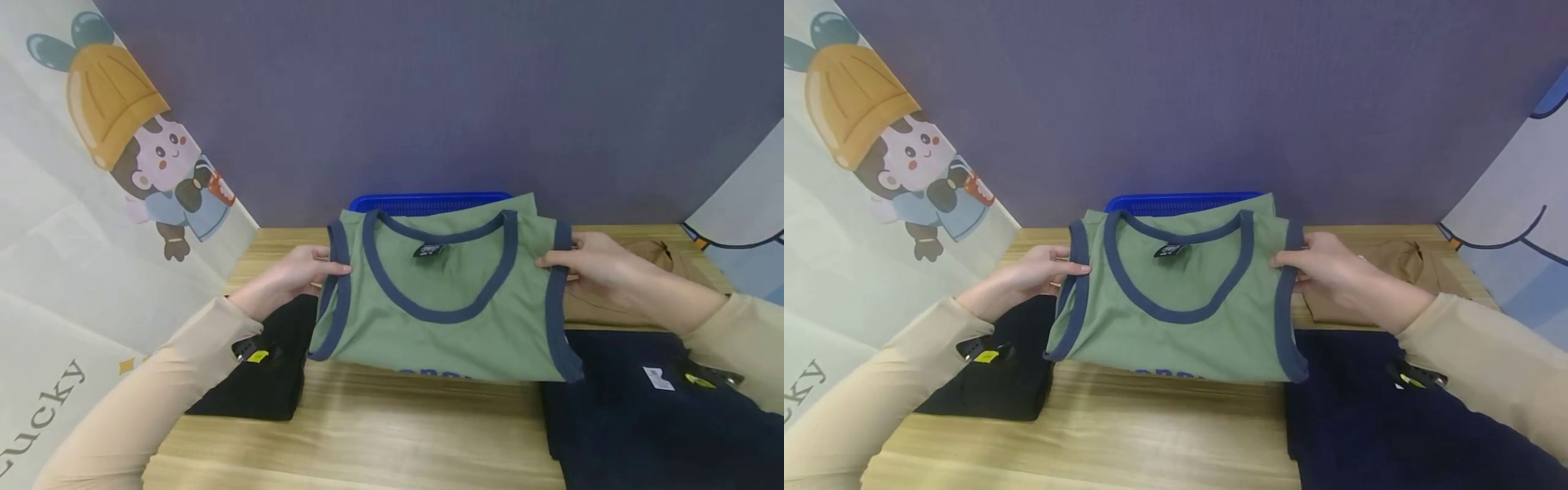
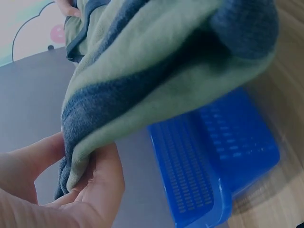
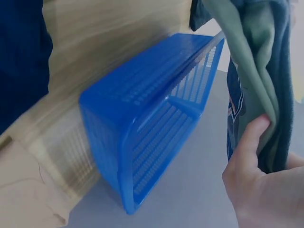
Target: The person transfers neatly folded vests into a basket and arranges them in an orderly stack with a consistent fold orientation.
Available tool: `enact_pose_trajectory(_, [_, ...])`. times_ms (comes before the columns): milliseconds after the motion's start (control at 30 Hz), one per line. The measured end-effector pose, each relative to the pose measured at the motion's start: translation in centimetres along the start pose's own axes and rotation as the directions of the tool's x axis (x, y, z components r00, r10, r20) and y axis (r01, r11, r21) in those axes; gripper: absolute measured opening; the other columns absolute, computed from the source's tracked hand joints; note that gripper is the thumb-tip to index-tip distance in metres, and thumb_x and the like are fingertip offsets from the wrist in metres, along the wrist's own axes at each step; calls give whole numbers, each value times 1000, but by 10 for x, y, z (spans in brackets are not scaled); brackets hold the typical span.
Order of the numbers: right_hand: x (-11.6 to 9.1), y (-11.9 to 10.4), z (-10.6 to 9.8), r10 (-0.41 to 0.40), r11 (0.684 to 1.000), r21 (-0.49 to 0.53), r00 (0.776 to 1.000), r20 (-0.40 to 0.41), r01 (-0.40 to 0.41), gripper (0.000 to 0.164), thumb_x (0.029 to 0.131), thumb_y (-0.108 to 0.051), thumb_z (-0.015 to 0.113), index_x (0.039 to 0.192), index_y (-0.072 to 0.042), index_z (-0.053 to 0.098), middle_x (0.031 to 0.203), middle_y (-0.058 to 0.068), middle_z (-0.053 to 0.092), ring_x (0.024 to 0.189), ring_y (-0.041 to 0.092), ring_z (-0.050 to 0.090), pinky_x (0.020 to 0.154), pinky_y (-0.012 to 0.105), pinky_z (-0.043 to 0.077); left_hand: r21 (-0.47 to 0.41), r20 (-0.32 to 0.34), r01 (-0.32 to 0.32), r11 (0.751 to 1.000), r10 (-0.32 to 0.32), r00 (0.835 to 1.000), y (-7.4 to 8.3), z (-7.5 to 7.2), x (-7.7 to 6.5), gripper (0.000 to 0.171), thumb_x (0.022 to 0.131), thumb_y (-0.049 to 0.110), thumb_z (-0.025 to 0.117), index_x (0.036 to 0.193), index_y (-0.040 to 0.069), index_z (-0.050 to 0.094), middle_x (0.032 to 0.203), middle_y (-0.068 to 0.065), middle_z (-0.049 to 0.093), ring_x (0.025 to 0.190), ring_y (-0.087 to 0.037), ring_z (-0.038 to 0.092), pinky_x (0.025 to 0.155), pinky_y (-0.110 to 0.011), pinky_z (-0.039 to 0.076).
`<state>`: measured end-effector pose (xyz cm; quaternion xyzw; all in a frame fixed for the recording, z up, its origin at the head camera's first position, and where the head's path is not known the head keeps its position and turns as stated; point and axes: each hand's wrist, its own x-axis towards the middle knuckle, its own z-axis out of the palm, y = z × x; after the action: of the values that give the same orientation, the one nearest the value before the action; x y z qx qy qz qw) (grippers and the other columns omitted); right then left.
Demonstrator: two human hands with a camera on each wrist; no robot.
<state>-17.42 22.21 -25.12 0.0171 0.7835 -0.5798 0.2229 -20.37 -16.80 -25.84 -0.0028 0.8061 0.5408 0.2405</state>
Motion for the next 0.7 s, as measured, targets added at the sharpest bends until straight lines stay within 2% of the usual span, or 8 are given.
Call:
enact_pose_trajectory(167, [10, -10, -5, -1, 999, -44, 1000, -25, 0, 58, 84, -21, 60, 128, -1, 29, 84, -12, 60, 79, 5, 60, 79, 30, 49, -15, -22, 0, 1000, -1, 1000, 8, -5, 9, 40, 84, 13, 60, 120, -2, 49, 75, 6, 64, 68, -10, 62, 68, -31, 51])
enact_pose_trajectory(333, [19, -20, -8, -2, 996, -92, 999, -50, -3, 77, 84, -24, 60, 137, 4, 11, 90, -9, 56, 77, 2, 58, 80, 29, 48, -12, -51, -2, 1000, 1, 999, 18, -10, 13, 42, 84, 11, 60, 122, -1, 48, 80, 5, 63, 70, -10, 62, 72, -32, 51])
enact_pose_trajectory(433, [24, -25, -9, -10, 995, -103, 998, -68, 3, 73, 84, -23, 60, 136, 3, 17, 89, -10, 55, 76, 1, 58, 78, 28, 49, 3, -60, 7, 1000, -7, 998, 24, -12, 15, 43, 84, 10, 60, 123, -1, 47, 94, -2, 62, 74, -11, 62, 77, -34, 50])
enact_pose_trajectory(533, [27, -30, -11, -22, 994, -106, 996, -81, 13, 61, 84, -21, 60, 131, 1, 27, 87, -12, 57, 74, 2, 58, 76, 28, 49, 11, -64, 20, 1000, -19, 998, 29, -14, 20, 45, 84, 10, 59, 126, 0, 45, 112, -12, 57, 87, -17, 62, 83, -36, 47])
enact_pose_trajectory(567, [28, -31, -11, -25, 994, -108, 996, -85, 16, 59, 84, -20, 60, 130, 1, 29, 90, -10, 57, 74, 2, 58, 75, 28, 49, 16, -63, 22, 1000, -21, 998, 31, -14, 22, 46, 85, 9, 58, 127, 0, 43, 117, -14, 54, 93, -21, 60, 85, -37, 46])
enact_pose_trajectory(633, [31, -35, -12, -24, 992, -129, 996, -85, 13, 69, 85, -20, 58, 136, 3, 18, 109, 4, 54, 80, 4, 56, 76, 27, 49, 25, -65, 26, 999, -24, 998, 34, -14, 25, 50, 85, 10, 58, 131, 0, 39, 127, -16, 46, 105, -25, 54, 89, -39, 43])
enact_pose_trajectory(700, [35, -38, -12, -19, 988, -157, 996, -89, 5, 81, 86, -21, 56, 139, 5, 1, 130, 17, 37, 94, 12, 55, 78, 27, 49, 47, -70, 29, 998, -26, 997, 36, -15, 28, 58, 85, 12, 58, 135, -1, 30, 137, -16, 34, 117, -26, 44, 94, -40, 38])
